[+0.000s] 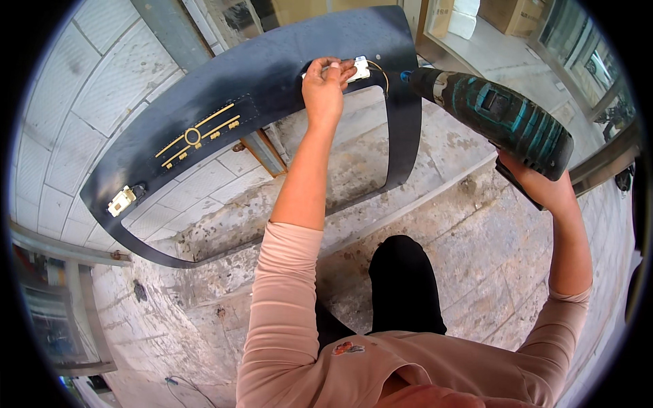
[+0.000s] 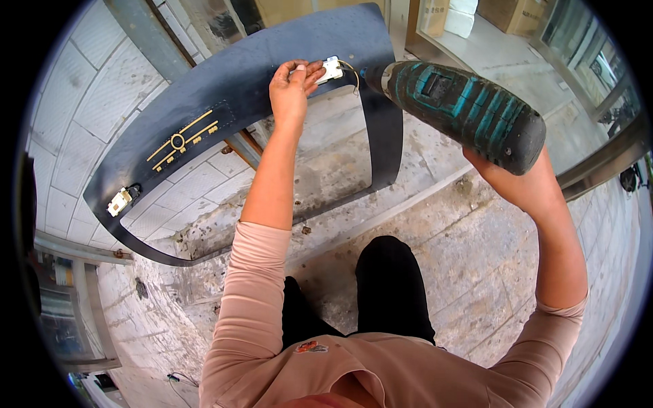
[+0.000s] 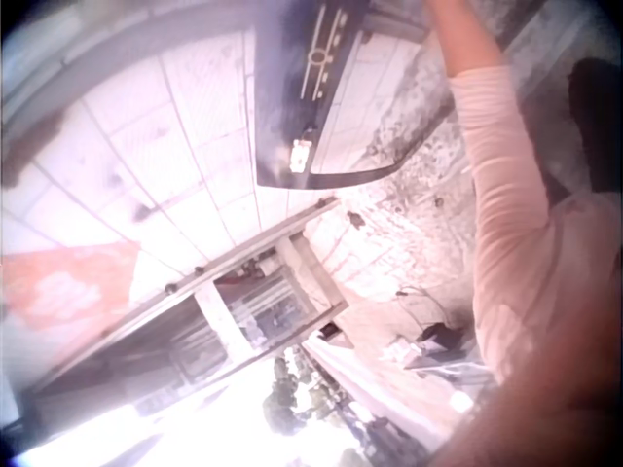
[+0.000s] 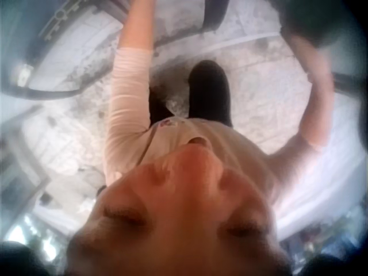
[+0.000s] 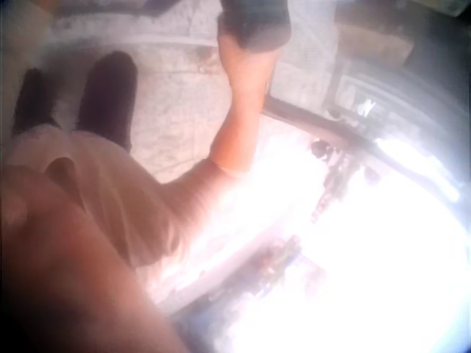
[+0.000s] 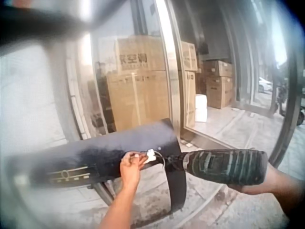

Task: The person uses a cordless drill to attach white plastic brackets to a black curved frame. They then move to a stainless steel range hood, using a marker to mark positions on the metal surface. Finally, they walk into a cluttered storage room and retrieve a roll of white tape from a shelf.

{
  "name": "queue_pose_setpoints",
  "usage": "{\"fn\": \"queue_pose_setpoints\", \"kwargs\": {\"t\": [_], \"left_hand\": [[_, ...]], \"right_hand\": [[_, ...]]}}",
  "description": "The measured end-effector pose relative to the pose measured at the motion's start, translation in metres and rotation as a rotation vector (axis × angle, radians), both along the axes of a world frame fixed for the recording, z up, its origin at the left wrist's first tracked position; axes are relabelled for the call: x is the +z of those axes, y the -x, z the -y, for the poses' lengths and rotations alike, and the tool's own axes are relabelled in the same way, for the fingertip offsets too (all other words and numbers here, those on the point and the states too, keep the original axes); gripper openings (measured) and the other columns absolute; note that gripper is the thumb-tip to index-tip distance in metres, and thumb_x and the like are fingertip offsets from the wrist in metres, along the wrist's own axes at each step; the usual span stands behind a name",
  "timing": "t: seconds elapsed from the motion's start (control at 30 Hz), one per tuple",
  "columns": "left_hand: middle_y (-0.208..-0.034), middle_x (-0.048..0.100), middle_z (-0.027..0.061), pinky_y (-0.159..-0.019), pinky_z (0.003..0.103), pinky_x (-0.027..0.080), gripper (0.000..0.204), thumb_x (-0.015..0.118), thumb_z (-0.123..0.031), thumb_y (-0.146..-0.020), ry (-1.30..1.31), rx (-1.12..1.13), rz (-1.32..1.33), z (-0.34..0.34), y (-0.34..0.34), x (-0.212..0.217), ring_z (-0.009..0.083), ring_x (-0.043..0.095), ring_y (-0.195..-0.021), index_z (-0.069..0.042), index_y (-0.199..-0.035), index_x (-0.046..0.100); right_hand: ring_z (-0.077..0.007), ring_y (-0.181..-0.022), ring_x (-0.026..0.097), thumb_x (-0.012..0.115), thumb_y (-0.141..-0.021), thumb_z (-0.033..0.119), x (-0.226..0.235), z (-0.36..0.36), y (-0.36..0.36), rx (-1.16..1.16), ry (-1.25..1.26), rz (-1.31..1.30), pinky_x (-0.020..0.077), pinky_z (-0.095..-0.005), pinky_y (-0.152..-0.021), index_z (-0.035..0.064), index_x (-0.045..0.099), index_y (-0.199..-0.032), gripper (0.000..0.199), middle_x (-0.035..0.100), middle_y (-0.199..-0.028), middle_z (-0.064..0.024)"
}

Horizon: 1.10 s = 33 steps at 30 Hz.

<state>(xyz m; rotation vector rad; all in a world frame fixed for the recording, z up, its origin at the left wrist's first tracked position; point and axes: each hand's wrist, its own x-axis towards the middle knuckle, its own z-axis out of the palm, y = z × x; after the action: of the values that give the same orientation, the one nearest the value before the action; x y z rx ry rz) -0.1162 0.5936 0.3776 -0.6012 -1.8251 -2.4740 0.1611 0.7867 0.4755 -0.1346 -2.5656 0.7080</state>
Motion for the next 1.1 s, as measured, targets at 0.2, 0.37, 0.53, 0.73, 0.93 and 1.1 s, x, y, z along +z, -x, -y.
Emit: {"fn": "queue_pose_setpoints", "kwargs": {"t": [0.2,0.37,0.53,0.73,0.93,1.1], "left_hand": [[-0.107,0.068,0.0135,-0.078,0.027,0.050,0.015,0.044,-0.014,-0.099,0.007,-0.006,-0.014,0.000,0.003,-0.002,0.0212,0.068,-0.099,-0.002,-0.102,0.053],[-0.108,0.068,0.0137,-0.080,0.028,0.050,0.016,0.043,-0.013,-0.098,0.029,0.006,-0.034,0.000,0.002,-0.001,0.0213,0.068,-0.099,-0.001,-0.103,0.053],[-0.108,0.068,0.0138,-0.080,0.028,0.050,0.016,0.043,-0.013,-0.098,0.025,0.008,-0.038,0.001,0.002,-0.002,0.0211,0.068,-0.099,-0.001,-0.103,0.053],[-0.108,0.068,0.0140,-0.079,0.028,0.050,0.016,0.043,-0.013,-0.099,0.024,0.006,-0.051,-0.002,0.002,-0.003,0.0208,0.068,-0.100,-0.001,-0.103,0.053],[-0.108,0.068,0.0144,-0.080,0.028,0.051,0.016,0.042,-0.012,-0.099,0.031,0.000,-0.110,0.000,0.008,-0.008,0.0209,0.068,-0.100,-0.001,-0.103,0.053],[-0.112,0.065,0.0073,-0.078,0.031,0.050,0.024,0.042,-0.022,-0.101,-0.009,-0.171,0.054,0.002,0.029,-0.017,0.0213,0.065,-0.103,-0.007,-0.118,0.050]], "right_hand": [[-0.0136,-0.077,0.060,0.070,-0.078,0.005,0.000,0.000,0.000,-0.064,0.080,0.042,0.0500,-0.0303,-0.073,0.0022,0.065,-0.099,0.022,0.066,-0.085,-0.0059],[-0.0136,-0.082,0.061,0.069,-0.081,0.007,-0.001,-0.004,0.002,-0.078,0.091,0.092,0.0495,-0.0302,-0.076,0.0035,0.065,-0.103,0.023,0.067,-0.090,-0.0048],[-0.0134,-0.089,0.062,0.070,-0.083,0.008,-0.001,-0.006,0.002,-0.098,0.078,0.146,0.0487,-0.0298,-0.081,0.0046,0.066,-0.107,0.025,0.068,-0.097,-0.0040],[-0.0130,-0.089,0.063,0.070,-0.083,0.009,-0.005,-0.008,0.002,-0.082,0.010,0.135,0.0485,-0.0289,-0.081,0.0043,0.067,-0.107,0.024,0.069,-0.099,-0.0047],[-0.0149,-0.080,0.062,0.071,-0.080,0.012,-0.025,-0.004,0.004,-0.168,0.099,0.071,0.0494,-0.0291,-0.076,0.0039,0.067,-0.103,0.024,0.068,-0.091,-0.0058],[-0.0185,-0.075,0.057,0.065,-0.081,0.011,-0.081,-0.009,-0.019,0.045,0.526,-0.170,0.0445,-0.0301,-0.072,-0.0079,0.059,-0.110,0.035,0.061,-0.083,-0.0100]]}}
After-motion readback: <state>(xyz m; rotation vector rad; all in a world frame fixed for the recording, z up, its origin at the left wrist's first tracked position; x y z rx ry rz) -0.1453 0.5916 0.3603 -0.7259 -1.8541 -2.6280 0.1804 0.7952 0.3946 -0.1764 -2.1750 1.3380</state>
